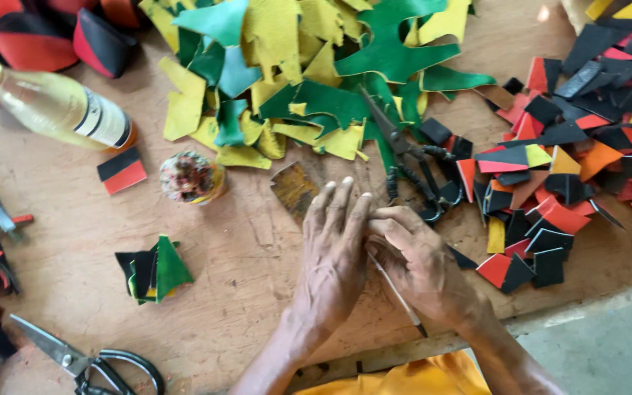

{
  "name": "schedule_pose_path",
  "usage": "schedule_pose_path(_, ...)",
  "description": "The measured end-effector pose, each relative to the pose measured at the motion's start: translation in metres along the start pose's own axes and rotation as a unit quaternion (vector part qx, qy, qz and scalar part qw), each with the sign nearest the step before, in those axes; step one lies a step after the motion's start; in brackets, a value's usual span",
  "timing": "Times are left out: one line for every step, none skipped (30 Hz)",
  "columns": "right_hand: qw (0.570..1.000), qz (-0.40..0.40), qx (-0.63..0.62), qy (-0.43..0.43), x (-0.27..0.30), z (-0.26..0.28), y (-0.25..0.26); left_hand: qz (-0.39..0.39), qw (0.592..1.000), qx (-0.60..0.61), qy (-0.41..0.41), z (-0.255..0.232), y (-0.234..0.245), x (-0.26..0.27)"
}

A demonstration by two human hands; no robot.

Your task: The person uses shears to cut small pieces of colored leather on a wooden workbench. They repeatedly pick up pieces, trim edges, and place the cut pieces into a cardboard box. The person also handles a small wooden block and a pen during the process.

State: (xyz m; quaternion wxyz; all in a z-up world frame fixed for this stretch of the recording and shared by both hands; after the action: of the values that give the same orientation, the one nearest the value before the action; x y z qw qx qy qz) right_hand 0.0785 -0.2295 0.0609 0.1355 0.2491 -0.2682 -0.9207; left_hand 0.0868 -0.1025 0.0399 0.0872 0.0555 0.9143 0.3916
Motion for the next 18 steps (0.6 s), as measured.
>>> schedule_pose_path(1.000, 0.000, 0.021, 0.004, 0.001, -0.002, 0.007, 0.019, 1.000, -0.004, -0.006, -0.005, -0.006, -0.002)
schedule_pose_path(0.999, -0.001, 0.042, 0.008, 0.004, -0.005, 0.016, 0.037, 0.999, -0.009, -0.012, -0.010, -0.012, -0.005)
schedule_pose_path(0.998, -0.002, 0.064, 0.009, 0.007, -0.009, 0.024, 0.058, 0.998, -0.012, -0.020, -0.015, -0.019, -0.008)
schedule_pose_path(0.997, -0.012, 0.075, -0.010, 0.012, -0.014, 0.033, 0.083, 0.996, -0.005, -0.031, -0.020, -0.028, -0.011)
schedule_pose_path(0.996, -0.022, 0.086, -0.027, 0.016, -0.020, 0.042, 0.106, 0.993, 0.004, -0.042, -0.026, -0.037, -0.015)
schedule_pose_path(0.994, -0.032, 0.097, -0.044, 0.020, -0.026, 0.051, 0.129, 0.990, 0.012, -0.053, -0.032, -0.046, -0.019)
schedule_pose_path(0.988, -0.050, 0.139, -0.045, 0.020, -0.033, 0.062, 0.129, 0.989, 0.022, -0.069, -0.038, -0.053, -0.024)
schedule_pose_path(0.980, -0.068, 0.181, -0.046, 0.019, -0.042, 0.072, 0.130, 0.987, 0.033, -0.086, -0.045, -0.060, -0.030)
schedule_pose_path(0.970, -0.084, 0.221, -0.047, 0.018, -0.050, 0.080, 0.130, 0.985, 0.044, -0.101, -0.050, -0.066, -0.035)
schedule_pose_path(0.966, -0.092, 0.236, -0.045, 0.016, -0.058, 0.085, 0.127, 0.986, 0.031, -0.105, -0.053, -0.071, -0.042)
schedule_pose_path(0.962, -0.099, 0.250, -0.041, 0.013, -0.066, 0.090, 0.122, 0.986, 0.019, -0.110, -0.055, -0.076, -0.049)
schedule_pose_path(0.958, -0.107, 0.265, -0.038, 0.012, -0.070, 0.094, 0.118, 0.986, 0.007, -0.114, -0.058, -0.079, -0.054)
schedule_pose_path(0.962, -0.098, 0.247, -0.056, 0.013, -0.076, 0.095, 0.125, 0.987, -0.005, -0.099, -0.058, -0.082, -0.060)
schedule_pose_path(0.967, -0.089, 0.229, -0.075, 0.012, -0.083, 0.096, 0.132, 0.988, -0.017, -0.084, -0.058, -0.085, -0.065)
schedule_pose_path(0.970, -0.080, 0.212, -0.092, 0.012, -0.088, 0.098, 0.138, 0.988, -0.028, -0.069, -0.057, -0.087, -0.070)
schedule_pose_path(0.968, -0.067, 0.216, -0.113, 0.012, -0.094, 0.100, 0.152, 0.985, -0.041, -0.070, -0.056, -0.086, -0.073)
schedule_pose_path(0.965, -0.050, 0.217, -0.137, 0.014, -0.098, 0.100, 0.170, 0.982, -0.053, -0.064, -0.051, -0.084, -0.070)
schedule_pose_path(0.962, -0.032, 0.218, -0.161, 0.016, -0.102, 0.099, 0.188, 0.978, -0.065, -0.059, -0.047, -0.082, -0.068)
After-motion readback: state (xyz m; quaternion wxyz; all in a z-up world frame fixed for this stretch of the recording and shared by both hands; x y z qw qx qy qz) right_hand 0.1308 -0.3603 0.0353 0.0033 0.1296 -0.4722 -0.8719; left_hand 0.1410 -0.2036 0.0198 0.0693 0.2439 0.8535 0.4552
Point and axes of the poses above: each hand's wrist, its own x-axis away from the middle knuckle, its own y-axis out of the back of the hand, z = x × y, the point moved 6 cm from there along -x, towards the middle knuckle, and after that the axes turned 12 degrees about y, right-handed, at the moved point
